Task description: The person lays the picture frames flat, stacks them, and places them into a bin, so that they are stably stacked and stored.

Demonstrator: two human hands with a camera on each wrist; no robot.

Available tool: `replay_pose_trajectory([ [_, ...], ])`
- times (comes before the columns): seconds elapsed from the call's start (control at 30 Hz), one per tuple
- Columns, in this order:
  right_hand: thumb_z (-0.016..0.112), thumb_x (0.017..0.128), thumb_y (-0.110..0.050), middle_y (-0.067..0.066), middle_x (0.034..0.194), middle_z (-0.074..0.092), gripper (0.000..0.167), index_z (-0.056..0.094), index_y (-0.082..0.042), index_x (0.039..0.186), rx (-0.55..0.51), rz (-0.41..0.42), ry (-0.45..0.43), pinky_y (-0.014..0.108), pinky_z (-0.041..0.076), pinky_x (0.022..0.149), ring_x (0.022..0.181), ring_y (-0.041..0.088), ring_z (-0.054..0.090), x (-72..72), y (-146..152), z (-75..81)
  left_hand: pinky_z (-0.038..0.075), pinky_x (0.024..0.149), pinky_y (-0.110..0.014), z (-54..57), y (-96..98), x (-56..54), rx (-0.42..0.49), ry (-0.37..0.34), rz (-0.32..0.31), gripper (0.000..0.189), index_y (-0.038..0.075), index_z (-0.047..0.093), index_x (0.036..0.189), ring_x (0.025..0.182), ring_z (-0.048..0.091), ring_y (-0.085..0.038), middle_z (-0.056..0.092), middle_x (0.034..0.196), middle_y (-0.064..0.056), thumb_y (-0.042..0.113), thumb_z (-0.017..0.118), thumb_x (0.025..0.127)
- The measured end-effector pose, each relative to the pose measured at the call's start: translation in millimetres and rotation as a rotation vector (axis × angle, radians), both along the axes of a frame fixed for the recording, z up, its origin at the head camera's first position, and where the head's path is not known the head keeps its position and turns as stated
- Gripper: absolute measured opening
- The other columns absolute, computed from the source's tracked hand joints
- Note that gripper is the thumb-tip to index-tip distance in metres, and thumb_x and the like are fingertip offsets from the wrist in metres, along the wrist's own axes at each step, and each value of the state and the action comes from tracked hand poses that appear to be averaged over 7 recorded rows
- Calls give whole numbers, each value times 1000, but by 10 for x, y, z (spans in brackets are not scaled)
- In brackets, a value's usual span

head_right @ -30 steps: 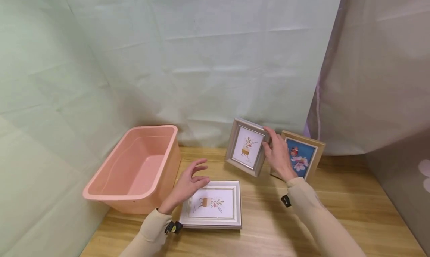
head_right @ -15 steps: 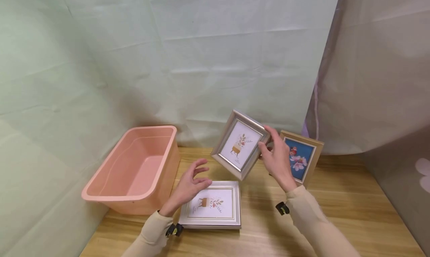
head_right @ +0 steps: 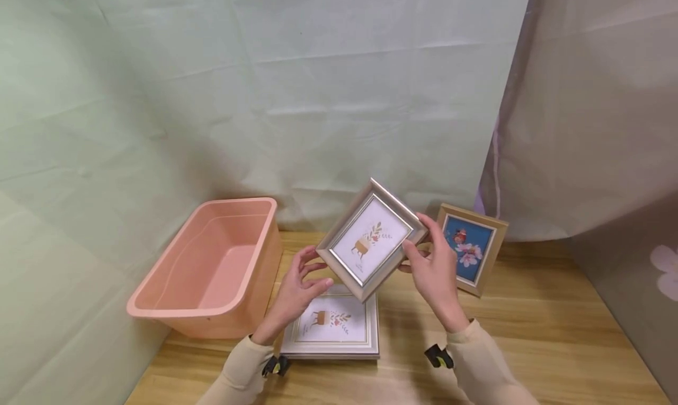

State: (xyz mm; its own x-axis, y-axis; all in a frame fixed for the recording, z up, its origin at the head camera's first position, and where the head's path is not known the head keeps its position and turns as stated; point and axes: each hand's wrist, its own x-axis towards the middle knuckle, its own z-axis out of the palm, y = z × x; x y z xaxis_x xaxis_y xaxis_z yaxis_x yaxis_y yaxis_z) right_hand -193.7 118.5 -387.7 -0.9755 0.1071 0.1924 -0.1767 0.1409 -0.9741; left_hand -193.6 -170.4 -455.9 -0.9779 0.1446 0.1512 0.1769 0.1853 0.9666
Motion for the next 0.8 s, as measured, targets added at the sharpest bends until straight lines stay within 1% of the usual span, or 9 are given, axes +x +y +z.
replay_pose_trajectory([
  [0.1, 63, 107, -1, 21, 130, 56, 63, 43, -15, 165, -49, -10, -25, 35, 70, 71, 83, 4, 78, 72, -23, -21, 63, 98, -27, -8, 0, 7, 28, 13, 26, 77, -1, 34, 161, 137, 61, -45, 53, 157, -29, 4, 77, 98],
  [0.2, 64, 105, 0, 17, 126, 59, 62, 45, -14, 163, -93, -22, -44, 36, 70, 69, 81, 8, 78, 151, -41, -35, 61, 92, -20, -15, 1, 17, 56, 6, 48, 71, -3, 35, 159, 133, 63, -43, 56, 153, -32, 3, 74, 100],
  [0.27, 65, 105, 1, 14, 122, 60, 62, 46, -14, 162, -113, -32, -56, 37, 70, 69, 81, 10, 79, 205, -48, -43, 63, 91, -22, -24, -1, 22, 89, -7, 33, 68, -4, 35, 158, 132, 63, -41, 55, 152, -33, 1, 71, 102],
  [0.37, 65, 104, 3, 9, 117, 60, 62, 46, -13, 161, -143, -47, -66, 38, 70, 68, 81, 11, 80, 282, -56, -53, 66, 97, -31, -43, -9, 33, 129, -52, -11, 65, -3, 35, 159, 134, 61, -39, 50, 155, -32, 1, 68, 104],
  [0.47, 65, 104, 5, 6, 116, 61, 61, 47, -13, 160, -176, -60, -77, 39, 70, 68, 82, 12, 81, 357, -63, -58, 64, 104, -39, -67, -28, 50, 144, -105, -81, 63, 2, 32, 163, 138, 59, -37, 47, 160, -30, 10, 64, 109],
  [0.63, 64, 104, 6, 1, 114, 65, 62, 47, -14, 160, -240, -58, -105, 39, 70, 67, 84, 13, 81, 468, -72, -62, 52, 119, -41, -108, -84, 90, 183, -154, -299, 75, 7, 4, 171, 149, 50, -41, 23, 173, -35, 33, 47, 115],
  [0.67, 64, 104, 6, 0, 113, 66, 62, 47, -14, 160, -251, -57, -107, 39, 70, 67, 84, 14, 81, 487, -75, -63, 48, 123, -45, -114, -92, 96, 203, -170, -347, 78, 7, -2, 172, 152, 46, -45, 17, 175, -35, 35, 43, 115],
  [0.73, 64, 104, 6, -1, 110, 68, 61, 48, -13, 159, -267, -55, -104, 39, 70, 66, 83, 15, 81, 512, -85, -67, 43, 126, -42, -131, -103, 103, 227, -197, -409, 81, 8, -9, 173, 157, 39, -44, 9, 178, -34, 37, 39, 114],
  [0.8, 65, 103, 7, -2, 109, 69, 60, 48, -12, 158, -275, -55, -95, 40, 69, 65, 82, 16, 81, 527, -96, -73, 39, 129, -41, -135, -106, 111, 241, -216, -450, 83, 6, -9, 173, 160, 36, -39, 7, 179, -33, 40, 38, 113],
])
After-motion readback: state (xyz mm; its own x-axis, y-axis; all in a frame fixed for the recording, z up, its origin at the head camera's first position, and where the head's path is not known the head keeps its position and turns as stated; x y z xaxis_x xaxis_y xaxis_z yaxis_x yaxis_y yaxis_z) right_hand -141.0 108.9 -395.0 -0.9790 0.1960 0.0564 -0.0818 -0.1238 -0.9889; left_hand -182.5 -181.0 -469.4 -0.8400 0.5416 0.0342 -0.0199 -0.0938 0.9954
